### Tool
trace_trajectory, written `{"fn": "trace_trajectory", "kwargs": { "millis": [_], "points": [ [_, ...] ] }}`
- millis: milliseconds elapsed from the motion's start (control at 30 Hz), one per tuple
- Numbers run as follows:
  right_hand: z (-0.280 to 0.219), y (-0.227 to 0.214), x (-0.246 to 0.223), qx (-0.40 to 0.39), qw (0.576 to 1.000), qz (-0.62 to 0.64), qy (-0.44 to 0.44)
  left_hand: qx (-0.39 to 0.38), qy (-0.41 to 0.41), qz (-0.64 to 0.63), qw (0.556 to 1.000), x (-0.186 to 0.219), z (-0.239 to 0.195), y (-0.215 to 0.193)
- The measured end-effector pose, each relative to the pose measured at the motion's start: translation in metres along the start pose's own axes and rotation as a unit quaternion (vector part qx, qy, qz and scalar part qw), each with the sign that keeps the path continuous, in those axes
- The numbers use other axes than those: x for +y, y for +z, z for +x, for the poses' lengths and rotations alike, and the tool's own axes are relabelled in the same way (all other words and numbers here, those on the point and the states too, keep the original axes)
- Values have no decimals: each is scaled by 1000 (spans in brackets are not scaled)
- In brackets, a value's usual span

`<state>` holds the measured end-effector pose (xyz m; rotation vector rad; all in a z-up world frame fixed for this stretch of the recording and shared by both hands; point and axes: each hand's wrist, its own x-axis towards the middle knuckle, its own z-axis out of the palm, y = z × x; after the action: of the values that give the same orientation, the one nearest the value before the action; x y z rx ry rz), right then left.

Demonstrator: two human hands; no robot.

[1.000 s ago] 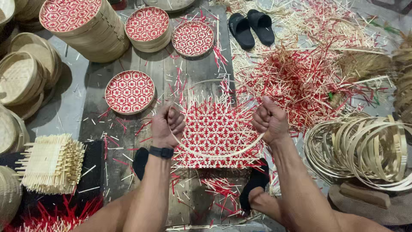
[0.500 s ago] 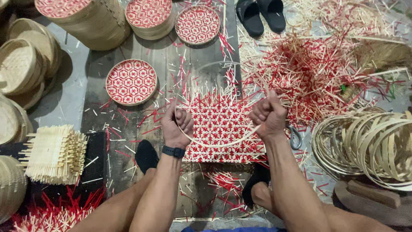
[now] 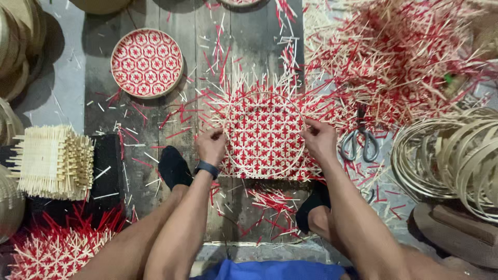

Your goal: The person weaves a bamboo basket by hand and using scissors, starting with a flat woven base, fitting a circular frame, and trimming the edges.

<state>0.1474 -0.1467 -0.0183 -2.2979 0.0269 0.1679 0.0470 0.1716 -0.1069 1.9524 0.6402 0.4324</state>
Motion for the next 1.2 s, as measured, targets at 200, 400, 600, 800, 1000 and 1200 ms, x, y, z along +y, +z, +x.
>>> {"fn": "trace_trajectory", "kwargs": {
  "millis": [200, 400, 600, 800, 1000, 1200],
  "points": [
    [-4, 21, 24, 33, 994, -96, -47, -67, -38, 121, 990, -12, -5, 9],
    [-4, 16, 26, 13, 997, -57, 44, -52, -68, 70, 994, -20, -10, 10],
    [-4, 20, 32, 33, 997, -65, -5, -39, -141, 7, 989, -32, -5, 24],
    [-3, 21, 39, 40, 999, -26, -10, -61, -141, 12, 988, -41, -2, 21],
    [-1, 24, 53, 28, 999, -27, 23, -85, -201, -58, 974, -70, 2, 27],
    [8, 24, 60, 8, 999, 9, 32, -129, -207, -18, 970, -69, 20, 20]
  ]
}}
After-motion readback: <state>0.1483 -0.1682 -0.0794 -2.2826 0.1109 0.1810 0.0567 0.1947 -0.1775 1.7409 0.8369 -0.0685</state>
